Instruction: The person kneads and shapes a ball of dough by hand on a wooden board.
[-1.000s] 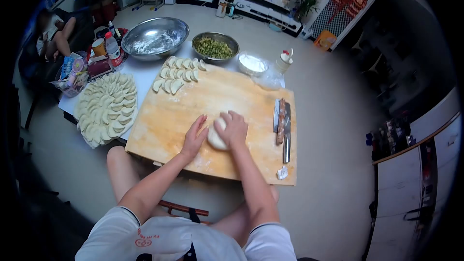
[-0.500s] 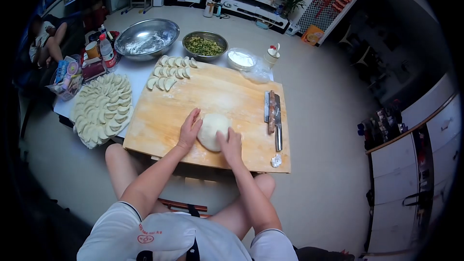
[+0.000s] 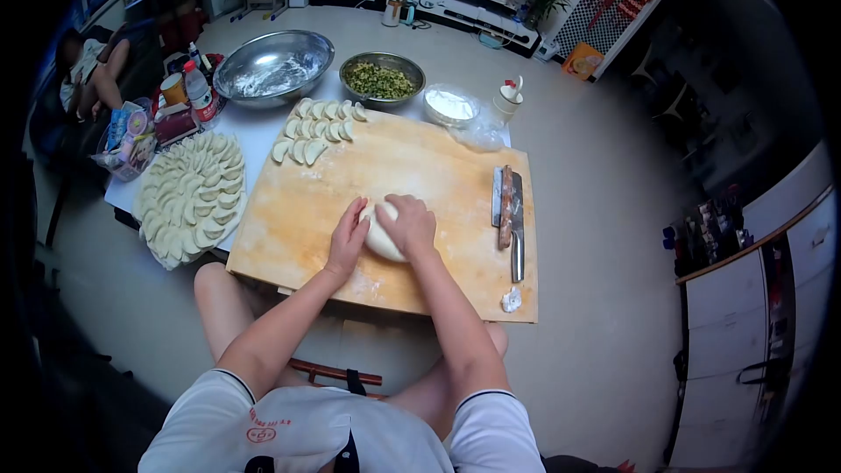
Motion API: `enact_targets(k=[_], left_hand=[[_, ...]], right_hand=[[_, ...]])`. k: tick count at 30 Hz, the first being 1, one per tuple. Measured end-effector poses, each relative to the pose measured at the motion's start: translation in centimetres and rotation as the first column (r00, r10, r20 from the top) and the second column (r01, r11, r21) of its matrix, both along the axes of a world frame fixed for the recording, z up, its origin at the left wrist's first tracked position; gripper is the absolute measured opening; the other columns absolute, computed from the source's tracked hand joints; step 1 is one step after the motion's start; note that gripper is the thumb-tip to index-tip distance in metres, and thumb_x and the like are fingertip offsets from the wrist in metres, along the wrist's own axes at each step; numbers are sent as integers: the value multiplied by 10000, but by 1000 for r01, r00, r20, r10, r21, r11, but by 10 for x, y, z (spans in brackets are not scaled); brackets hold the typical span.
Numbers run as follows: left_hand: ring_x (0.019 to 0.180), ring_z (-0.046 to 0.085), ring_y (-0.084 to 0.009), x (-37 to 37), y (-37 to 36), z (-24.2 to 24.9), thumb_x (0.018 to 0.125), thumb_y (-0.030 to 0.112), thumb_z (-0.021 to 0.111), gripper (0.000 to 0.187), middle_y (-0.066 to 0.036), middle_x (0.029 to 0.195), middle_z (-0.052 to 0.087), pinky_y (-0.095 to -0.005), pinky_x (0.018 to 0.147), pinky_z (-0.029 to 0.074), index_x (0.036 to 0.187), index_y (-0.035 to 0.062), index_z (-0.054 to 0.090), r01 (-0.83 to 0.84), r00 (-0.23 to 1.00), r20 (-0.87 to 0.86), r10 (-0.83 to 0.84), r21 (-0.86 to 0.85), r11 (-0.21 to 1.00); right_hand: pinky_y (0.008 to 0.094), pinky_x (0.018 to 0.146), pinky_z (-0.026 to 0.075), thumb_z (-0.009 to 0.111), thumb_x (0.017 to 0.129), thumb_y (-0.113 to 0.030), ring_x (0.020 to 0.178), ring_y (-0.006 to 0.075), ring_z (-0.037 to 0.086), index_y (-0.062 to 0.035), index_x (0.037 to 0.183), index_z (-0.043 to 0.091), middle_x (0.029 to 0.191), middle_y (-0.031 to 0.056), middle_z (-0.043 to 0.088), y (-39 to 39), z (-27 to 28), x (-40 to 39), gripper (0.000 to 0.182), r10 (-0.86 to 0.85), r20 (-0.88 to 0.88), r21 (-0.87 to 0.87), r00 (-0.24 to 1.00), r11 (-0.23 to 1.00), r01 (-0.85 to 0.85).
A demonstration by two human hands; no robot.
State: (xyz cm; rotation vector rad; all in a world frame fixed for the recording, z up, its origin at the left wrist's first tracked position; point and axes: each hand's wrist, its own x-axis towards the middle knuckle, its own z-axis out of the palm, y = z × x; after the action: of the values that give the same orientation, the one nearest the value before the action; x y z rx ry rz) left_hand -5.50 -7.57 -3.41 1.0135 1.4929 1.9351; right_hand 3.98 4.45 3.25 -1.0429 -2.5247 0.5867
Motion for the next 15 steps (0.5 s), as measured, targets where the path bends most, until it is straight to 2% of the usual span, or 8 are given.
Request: enact_targets(k=[2, 4, 7, 8, 11, 13, 15], left_hand=[[1387, 393, -260, 1, 1, -3, 994, 153, 536, 565, -205, 1475, 421, -349, 1151, 299, 1465, -66, 312, -12, 1000, -8, 12, -28, 1000], [1370, 418, -269, -3, 3, -8, 981, 200, 565, 585, -210, 1458, 442, -351, 1137, 320, 1452, -64, 340, -51, 998, -30, 50, -20, 999], [1338, 463, -286, -1, 6, -12, 959, 291, 610, 617, -219, 1423, 483, -360, 1113, 357, 1424, -56, 399, -111, 992, -61, 112, 23, 994], [1336, 465, -285, 0, 7, -11, 958, 293, 610, 615, -216, 1423, 485, -362, 1113, 359, 1422, -52, 403, -119, 990, -69, 120, 24, 993], [1335, 466, -286, -1, 8, -14, 953, 285, 613, 599, -210, 1423, 488, -363, 1112, 361, 1417, -40, 417, -124, 989, -75, 125, 17, 992], [1347, 449, -279, 0, 8, -15, 957, 231, 599, 580, -206, 1436, 474, -360, 1122, 347, 1428, -41, 397, -97, 992, -78, 97, -3, 995], [1371, 418, -263, -2, 5, -11, 970, 133, 571, 564, -200, 1462, 446, -352, 1143, 318, 1454, -51, 347, -63, 994, -86, 60, -36, 997]], right_hand=[[431, 928, 475, 562, 884, -523, 1083, 351, 619, -129, 1131, 716, 1155, 157, 663, 15, 0, -1, 491, -169, -27, -217, 985, 963, 160], [408, 949, 469, 543, 895, -546, 1084, 373, 618, -93, 1114, 722, 1178, 187, 656, 29, -6, -2, 534, -329, -60, -433, 942, 859, 272], [417, 986, 448, 538, 913, -533, 1133, 386, 597, -25, 1147, 694, 1227, 236, 626, 13, -18, 14, 580, -407, -186, -329, 894, 883, 334], [435, 991, 438, 568, 922, -472, 1128, 405, 579, 41, 1174, 648, 1198, 283, 610, 1, -24, 23, 577, -370, -316, -229, 874, 923, 308], [448, 985, 430, 606, 924, -381, 1121, 413, 550, 77, 1244, 567, 1167, 286, 583, -35, -22, 60, 560, -298, -348, -207, 889, 949, 237], [425, 953, 434, 643, 920, -313, 1085, 374, 545, 51, 1245, 553, 1136, 231, 574, -73, -26, 81, 497, -207, -355, -57, 912, 978, 199], [427, 947, 435, 680, 893, -272, 1091, 378, 535, 36, 1277, 533, 1167, 218, 549, -105, -9, 99, 513, -104, -212, -54, 972, 994, 95]])
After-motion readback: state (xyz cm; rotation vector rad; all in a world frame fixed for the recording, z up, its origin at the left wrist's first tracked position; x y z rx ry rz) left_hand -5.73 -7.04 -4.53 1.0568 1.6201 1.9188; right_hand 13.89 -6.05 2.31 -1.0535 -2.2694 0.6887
